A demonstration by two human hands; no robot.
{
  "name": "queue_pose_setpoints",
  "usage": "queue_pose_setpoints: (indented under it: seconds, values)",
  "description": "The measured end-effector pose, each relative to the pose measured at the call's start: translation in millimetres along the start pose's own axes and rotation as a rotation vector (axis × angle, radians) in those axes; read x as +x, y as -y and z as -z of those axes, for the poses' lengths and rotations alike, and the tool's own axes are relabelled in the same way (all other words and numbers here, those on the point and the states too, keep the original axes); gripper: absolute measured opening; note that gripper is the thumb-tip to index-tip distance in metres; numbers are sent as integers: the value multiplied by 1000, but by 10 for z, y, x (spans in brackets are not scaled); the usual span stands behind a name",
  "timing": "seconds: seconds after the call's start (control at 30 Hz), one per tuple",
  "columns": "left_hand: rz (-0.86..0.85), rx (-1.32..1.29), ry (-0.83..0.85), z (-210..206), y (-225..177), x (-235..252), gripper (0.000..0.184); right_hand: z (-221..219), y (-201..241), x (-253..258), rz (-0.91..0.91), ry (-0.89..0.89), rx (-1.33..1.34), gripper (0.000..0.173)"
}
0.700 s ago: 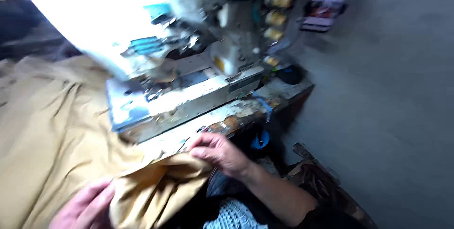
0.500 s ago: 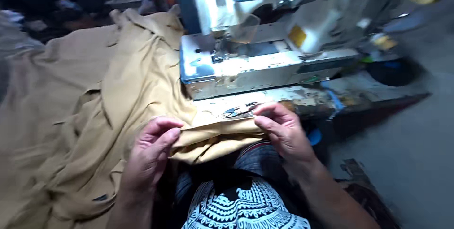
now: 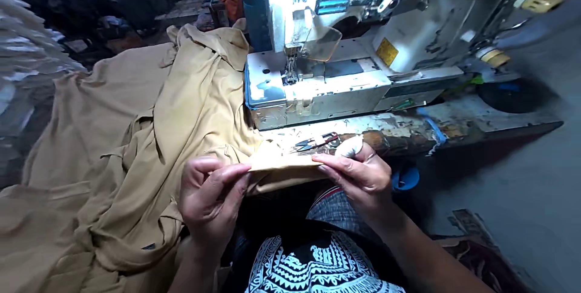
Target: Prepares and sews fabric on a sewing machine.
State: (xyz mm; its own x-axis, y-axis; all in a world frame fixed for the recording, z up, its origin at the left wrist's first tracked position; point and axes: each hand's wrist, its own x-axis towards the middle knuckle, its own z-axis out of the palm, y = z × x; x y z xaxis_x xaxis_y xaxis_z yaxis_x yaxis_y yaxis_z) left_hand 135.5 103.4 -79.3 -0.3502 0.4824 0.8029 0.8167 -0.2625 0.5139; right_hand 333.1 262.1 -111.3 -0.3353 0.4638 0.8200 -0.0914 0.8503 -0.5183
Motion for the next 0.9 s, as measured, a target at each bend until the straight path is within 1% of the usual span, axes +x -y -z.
queue_pose_setpoints:
  seconds: [0.03,0.07,0.1,0.13,0.17,0.2,0.23,0.27,0.3,0.33,0.37,0.4,0.43,0.47,0.5,0.53,0.6,0.67,0.8,0.9]
  values:
    - [41,-11,8,-20,54,10,5,0,3,8,31,6,-56,13]
    - [156,-98,20,-52,78,36,5,3,7,29,60,24,-95,15]
    - [327,-270,15,-89,55,115,6,-2,18,66,83,45,-113,19]
    - [488,-465,-11,-117,-15,259,13,-21,35,125,106,60,-100,23]
    - [530,-538,-2,-120,-93,436,17,-41,60,199,111,81,-62,26]
    - [445,-491,42,-99,-159,637,19,-65,81,284,83,106,29,29]
    - [289,-365,83,-81,-208,862,18,-102,88,370,6,134,168,30]
    - [107,-190,108,-101,-206,1100,15,-153,79,445,-138,167,350,27]
    - [-50,-17,138,-172,-126,1330,10,-221,43,501,-334,193,574,22]
    - [-132,122,200,-294,9,1520,12,-298,-35,535,-533,208,791,22]
    - [-147,239,297,-461,190,1649,18,-378,-144,544,-682,210,935,25]
    - [-137,313,423,-651,416,1719,20,-446,-256,534,-772,194,997,29]
    - [-104,330,538,-848,636,1760,21,-494,-358,525,-817,174,987,30]
    - [-52,309,616,-1035,825,1801,21,-524,-452,527,-842,150,953,31]
    - [-29,292,636,-1193,968,1853,20,-539,-530,550,-858,135,922,32]
    - [-17,284,637,-1301,1052,1908,25,-545,-586,587,-872,127,906,32]
    - [10,293,660,-1395,1074,1977,37,-568,-647,674,-872,122,900,33]
    - [6,289,661,-1414,1085,2007,38,-607,-674,715,-848,121,908,34]
    - [6,277,612,-1431,1079,1986,37,-642,-684,676,-822,89,887,34]
    - [73,282,621,-1448,1106,2012,43,-661,-663,709,-823,70,853,36]
